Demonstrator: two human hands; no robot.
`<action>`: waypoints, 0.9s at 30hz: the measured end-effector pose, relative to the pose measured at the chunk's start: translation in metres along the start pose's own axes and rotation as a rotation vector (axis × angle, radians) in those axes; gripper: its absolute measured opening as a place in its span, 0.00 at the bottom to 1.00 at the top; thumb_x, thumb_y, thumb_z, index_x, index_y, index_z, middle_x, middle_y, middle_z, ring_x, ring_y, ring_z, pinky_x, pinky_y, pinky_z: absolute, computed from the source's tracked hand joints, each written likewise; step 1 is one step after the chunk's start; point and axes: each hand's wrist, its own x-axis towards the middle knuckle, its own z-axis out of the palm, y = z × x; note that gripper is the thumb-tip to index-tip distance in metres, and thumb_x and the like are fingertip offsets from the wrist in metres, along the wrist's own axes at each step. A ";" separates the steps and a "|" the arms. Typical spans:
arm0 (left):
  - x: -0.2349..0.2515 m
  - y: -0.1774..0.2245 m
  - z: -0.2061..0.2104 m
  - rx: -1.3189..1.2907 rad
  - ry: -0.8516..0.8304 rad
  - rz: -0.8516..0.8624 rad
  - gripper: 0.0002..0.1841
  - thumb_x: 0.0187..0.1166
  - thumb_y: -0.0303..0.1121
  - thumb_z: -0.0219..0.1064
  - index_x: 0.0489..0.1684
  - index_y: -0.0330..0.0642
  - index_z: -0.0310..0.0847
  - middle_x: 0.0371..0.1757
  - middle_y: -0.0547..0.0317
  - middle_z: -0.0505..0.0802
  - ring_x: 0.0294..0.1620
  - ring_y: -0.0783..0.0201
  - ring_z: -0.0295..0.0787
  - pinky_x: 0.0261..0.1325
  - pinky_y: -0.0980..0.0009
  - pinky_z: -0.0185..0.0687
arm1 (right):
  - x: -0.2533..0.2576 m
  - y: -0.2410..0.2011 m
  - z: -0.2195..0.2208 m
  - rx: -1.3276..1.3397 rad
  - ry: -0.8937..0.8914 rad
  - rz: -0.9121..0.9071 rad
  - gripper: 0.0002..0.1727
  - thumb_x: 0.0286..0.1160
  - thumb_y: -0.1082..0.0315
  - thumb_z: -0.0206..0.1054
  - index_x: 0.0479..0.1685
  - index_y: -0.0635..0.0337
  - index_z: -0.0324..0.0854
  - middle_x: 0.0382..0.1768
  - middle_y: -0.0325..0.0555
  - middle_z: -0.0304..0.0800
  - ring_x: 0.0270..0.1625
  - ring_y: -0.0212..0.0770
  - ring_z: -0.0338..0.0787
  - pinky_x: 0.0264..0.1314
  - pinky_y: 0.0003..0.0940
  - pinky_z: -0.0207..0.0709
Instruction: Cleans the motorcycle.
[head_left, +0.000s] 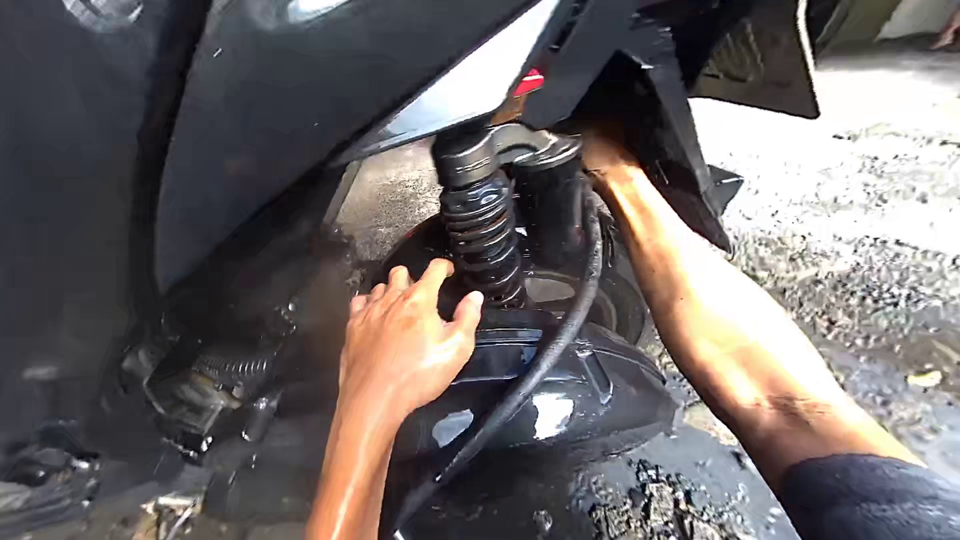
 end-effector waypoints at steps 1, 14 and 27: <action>0.000 0.000 -0.002 0.003 -0.007 -0.002 0.28 0.83 0.62 0.52 0.75 0.65 0.80 0.59 0.48 0.90 0.64 0.43 0.83 0.64 0.36 0.69 | 0.000 0.000 0.000 0.000 -0.013 0.021 0.15 0.86 0.77 0.53 0.28 0.51 0.71 0.08 0.23 0.67 0.08 0.19 0.64 0.13 0.15 0.66; 0.006 -0.001 -0.007 0.013 -0.020 0.011 0.32 0.79 0.57 0.52 0.80 0.51 0.75 0.63 0.48 0.88 0.65 0.51 0.84 0.64 0.42 0.77 | -0.011 -0.025 -0.003 -0.107 -0.150 0.069 0.14 0.90 0.63 0.58 0.41 0.63 0.83 0.21 0.39 0.74 0.18 0.31 0.70 0.23 0.28 0.69; 0.009 0.007 -0.006 -0.026 -0.025 -0.053 0.38 0.78 0.52 0.57 0.86 0.40 0.63 0.71 0.42 0.84 0.72 0.55 0.81 0.74 0.50 0.73 | -0.027 -0.024 0.015 0.426 -0.039 -0.011 0.19 0.80 0.76 0.62 0.15 0.57 0.72 0.09 0.34 0.67 0.11 0.27 0.66 0.14 0.24 0.63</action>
